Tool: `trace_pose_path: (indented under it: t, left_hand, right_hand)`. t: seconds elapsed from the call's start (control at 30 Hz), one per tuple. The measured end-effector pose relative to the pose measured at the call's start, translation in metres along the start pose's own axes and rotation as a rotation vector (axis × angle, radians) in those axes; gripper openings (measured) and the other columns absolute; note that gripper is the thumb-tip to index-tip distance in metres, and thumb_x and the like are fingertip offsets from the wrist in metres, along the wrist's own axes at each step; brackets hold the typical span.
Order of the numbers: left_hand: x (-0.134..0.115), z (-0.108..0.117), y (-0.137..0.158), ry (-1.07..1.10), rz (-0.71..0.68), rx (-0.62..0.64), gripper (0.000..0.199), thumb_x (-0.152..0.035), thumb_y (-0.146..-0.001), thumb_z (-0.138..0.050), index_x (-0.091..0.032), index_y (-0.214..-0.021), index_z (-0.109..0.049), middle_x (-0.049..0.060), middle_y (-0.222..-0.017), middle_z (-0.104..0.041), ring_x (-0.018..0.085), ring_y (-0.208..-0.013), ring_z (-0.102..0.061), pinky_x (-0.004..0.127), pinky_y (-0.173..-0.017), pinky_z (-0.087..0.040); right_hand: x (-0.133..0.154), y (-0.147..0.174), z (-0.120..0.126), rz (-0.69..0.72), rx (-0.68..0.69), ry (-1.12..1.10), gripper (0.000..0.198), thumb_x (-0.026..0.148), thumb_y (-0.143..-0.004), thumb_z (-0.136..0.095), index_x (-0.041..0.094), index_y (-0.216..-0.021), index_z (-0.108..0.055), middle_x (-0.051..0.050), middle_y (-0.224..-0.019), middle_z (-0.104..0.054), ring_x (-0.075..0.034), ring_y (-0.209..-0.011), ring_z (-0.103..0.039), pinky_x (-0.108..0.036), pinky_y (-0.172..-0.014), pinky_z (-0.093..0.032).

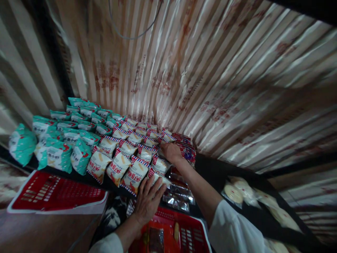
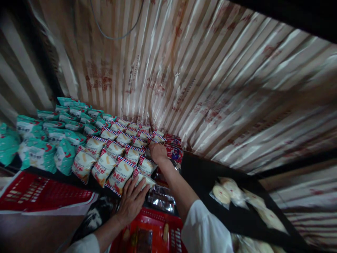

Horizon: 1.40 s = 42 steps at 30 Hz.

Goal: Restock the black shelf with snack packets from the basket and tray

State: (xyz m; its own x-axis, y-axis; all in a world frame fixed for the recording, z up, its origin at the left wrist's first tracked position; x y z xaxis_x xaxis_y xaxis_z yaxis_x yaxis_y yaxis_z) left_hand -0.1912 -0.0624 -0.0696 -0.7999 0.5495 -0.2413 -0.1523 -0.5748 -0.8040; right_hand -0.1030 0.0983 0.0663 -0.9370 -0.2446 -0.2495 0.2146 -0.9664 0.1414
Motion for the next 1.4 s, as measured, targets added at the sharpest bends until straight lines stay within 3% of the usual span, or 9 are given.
trace_pose_path:
  t: [0.1,0.23,0.37,0.63,0.87,1.23,1.3,1.4]
  left_hand:
    - [-0.001,0.002,-0.003,0.039,0.005,-0.004,0.039,-0.022,-0.086,-0.053,-0.028,-0.124,-0.055,-0.001,-0.13,-0.057,0.022,-0.134,-0.032,0.042,-0.113,-0.021]
    - [-0.002,0.006,-0.005,0.073,0.017,-0.02,0.037,-0.021,-0.086,-0.051,-0.026,-0.123,-0.056,0.0,-0.127,-0.058,0.023,-0.134,-0.032,0.043,-0.112,-0.021]
    - [-0.003,0.006,-0.004,0.082,0.029,-0.018,0.038,-0.02,-0.086,-0.05,-0.026,-0.124,-0.056,0.0,-0.128,-0.058,0.023,-0.134,-0.031,0.043,-0.113,-0.02]
    - [-0.003,0.003,-0.004,0.087,0.033,0.005,0.041,-0.02,-0.086,-0.05,-0.026,-0.126,-0.054,-0.001,-0.131,-0.056,0.022,-0.134,-0.031,0.042,-0.114,-0.018]
    - [-0.004,0.004,-0.006,0.055,0.027,-0.028,0.038,-0.02,-0.086,-0.05,-0.026,-0.122,-0.057,-0.001,-0.129,-0.058,0.022,-0.134,-0.031,0.042,-0.113,-0.019]
    - [-0.001,0.005,-0.006,0.051,0.024,-0.014,0.038,-0.021,-0.085,-0.051,-0.026,-0.123,-0.056,-0.002,-0.13,-0.056,0.021,-0.135,-0.029,0.04,-0.113,-0.017]
    - [-0.002,0.003,-0.004,0.045,0.027,-0.016,0.039,-0.023,-0.085,-0.053,-0.027,-0.123,-0.055,-0.001,-0.131,-0.055,0.022,-0.135,-0.029,0.041,-0.113,-0.017]
    - [-0.002,0.001,-0.001,0.013,0.02,0.0,0.039,-0.023,-0.083,-0.054,-0.028,-0.122,-0.055,0.0,-0.134,-0.053,0.024,-0.137,-0.027,0.045,-0.112,-0.019]
  right_hand:
    - [-0.006,0.0,0.004,-0.023,-0.009,-0.033,0.032,0.03,-0.092,-0.038,0.025,-0.109,-0.065,-0.008,-0.101,-0.07,-0.021,-0.094,-0.065,-0.028,-0.076,-0.048]
    - [-0.019,-0.01,0.014,-0.058,-0.098,-0.006,0.032,0.024,-0.092,-0.037,0.021,-0.107,-0.066,-0.011,-0.108,-0.068,-0.022,-0.104,-0.06,-0.027,-0.079,-0.047]
    - [-0.026,-0.027,0.012,-0.084,-0.04,0.001,0.03,0.022,-0.09,-0.042,0.021,-0.108,-0.066,-0.011,-0.109,-0.067,-0.023,-0.107,-0.058,-0.028,-0.081,-0.048]
    - [-0.026,-0.038,-0.002,-0.055,-0.064,0.008,0.029,0.021,-0.089,-0.043,0.019,-0.107,-0.066,-0.013,-0.104,-0.068,-0.022,-0.105,-0.059,-0.028,-0.081,-0.047]
    - [-0.03,-0.033,0.0,-0.066,-0.059,-0.035,0.031,0.025,-0.091,-0.043,0.024,-0.116,-0.061,-0.009,-0.11,-0.067,-0.018,-0.106,-0.059,-0.026,-0.084,-0.046]
    - [-0.023,-0.044,-0.003,-0.103,-0.053,-0.043,0.032,0.022,-0.092,-0.038,0.021,-0.11,-0.064,-0.011,-0.105,-0.069,-0.019,-0.097,-0.065,-0.027,-0.081,-0.047]
    - [-0.025,-0.04,-0.002,-0.099,-0.092,-0.077,0.032,0.023,-0.091,-0.04,0.021,-0.114,-0.062,-0.01,-0.109,-0.067,-0.019,-0.099,-0.063,-0.028,-0.082,-0.047]
    - [-0.031,-0.031,0.0,-0.05,-0.258,-0.193,0.032,0.024,-0.089,-0.044,0.021,-0.117,-0.06,-0.009,-0.115,-0.064,-0.019,-0.107,-0.059,-0.028,-0.09,-0.044]
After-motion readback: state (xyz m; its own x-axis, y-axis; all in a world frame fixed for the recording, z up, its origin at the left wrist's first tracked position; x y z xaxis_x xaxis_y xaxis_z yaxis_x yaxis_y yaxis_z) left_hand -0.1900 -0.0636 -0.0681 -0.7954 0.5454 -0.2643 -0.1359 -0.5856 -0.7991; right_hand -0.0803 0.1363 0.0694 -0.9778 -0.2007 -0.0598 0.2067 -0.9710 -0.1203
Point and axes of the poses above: each hand's wrist, its own y-axis away from the middle knuckle, its own z-axis out of the back of the hand, x = y × z, the point moved 2 cm from there along -y, towards the middle knuckle
